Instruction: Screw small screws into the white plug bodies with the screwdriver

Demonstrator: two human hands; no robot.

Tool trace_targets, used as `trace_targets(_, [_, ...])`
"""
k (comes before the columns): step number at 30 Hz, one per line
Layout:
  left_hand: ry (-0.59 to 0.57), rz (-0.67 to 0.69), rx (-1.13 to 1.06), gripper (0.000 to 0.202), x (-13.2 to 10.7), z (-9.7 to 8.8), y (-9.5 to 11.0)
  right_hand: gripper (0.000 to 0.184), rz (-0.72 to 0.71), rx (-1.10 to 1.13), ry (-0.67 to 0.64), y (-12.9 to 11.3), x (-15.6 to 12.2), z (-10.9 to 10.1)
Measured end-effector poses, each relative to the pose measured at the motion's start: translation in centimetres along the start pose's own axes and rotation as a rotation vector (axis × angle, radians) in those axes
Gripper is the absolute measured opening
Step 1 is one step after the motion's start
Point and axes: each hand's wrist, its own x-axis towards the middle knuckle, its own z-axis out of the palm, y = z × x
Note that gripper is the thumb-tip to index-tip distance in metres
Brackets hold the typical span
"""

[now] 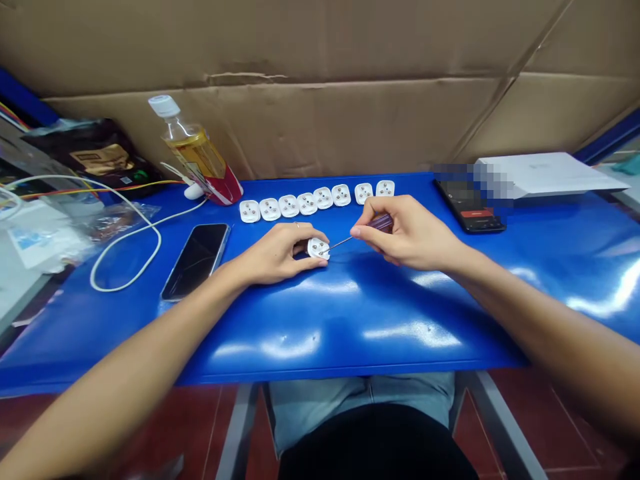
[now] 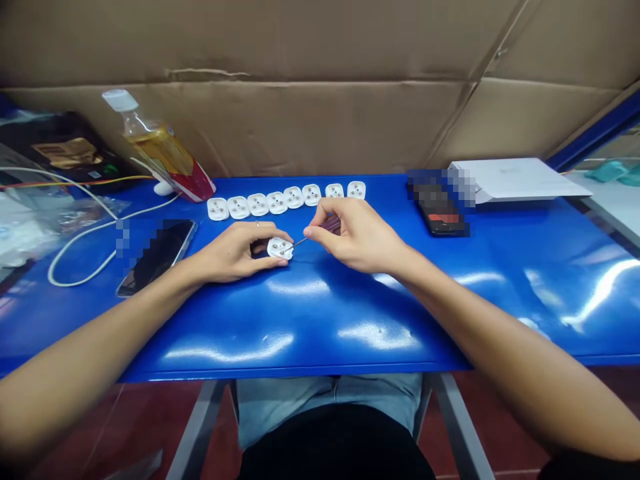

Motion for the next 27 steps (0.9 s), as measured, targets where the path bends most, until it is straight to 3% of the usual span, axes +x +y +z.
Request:
trace_targets(4, [0.013, -0.012, 0.008, 0.042, 0.1, 0.1, 0.2, 0.038, 0.144, 0.064, -0.004, -0.3, 0.0, 0.5])
trace_targets(7, [-0.008, -0.015, 0.007, 0.043, 0.3, 0.0, 0.3, 0.042, 0.174, 0.136, 0.019, 0.2, 0.2, 0.5])
trace_targets(11, [-0.025, 0.017, 0.018, 0.057, 0.3, -0.3, -0.4, 0.025, -0.041, 0.252, 0.129, 1.4, 0.7, 0.0])
trace_targets(13, [0.023, -0.007, 0.013, 0.071, 0.2, -0.5, -0.9, 0.024, -0.170, 0.259, 0.110, 2.0, 0.8, 0.0])
trace_targets(15, [0.075, -0.037, -0.019, 0.071, 0.2, -0.6, -1.3, 0.027, -0.239, 0.133, -0.031, 2.5, 0.7, 0.3])
trace_targets(18, [0.110, -0.041, -0.058, 0.048, 0.2, -0.6, -1.3, 0.031, -0.319, -0.213, -0.165, 2.6, 0.3, 1.7])
trace_targets(22, [0.124, -0.002, 0.004, 0.038, 0.5, -0.1, -0.8, 0.055, -0.296, -0.450, -0.188, 2.2, 0.1, 3.2])
trace_targets(27, [0.135, -0.031, 0.046, 0.040, 0.5, 0.1, -0.7, 0.037, -0.171, -0.557, -0.193, 2.3, 0.4, 1.9])
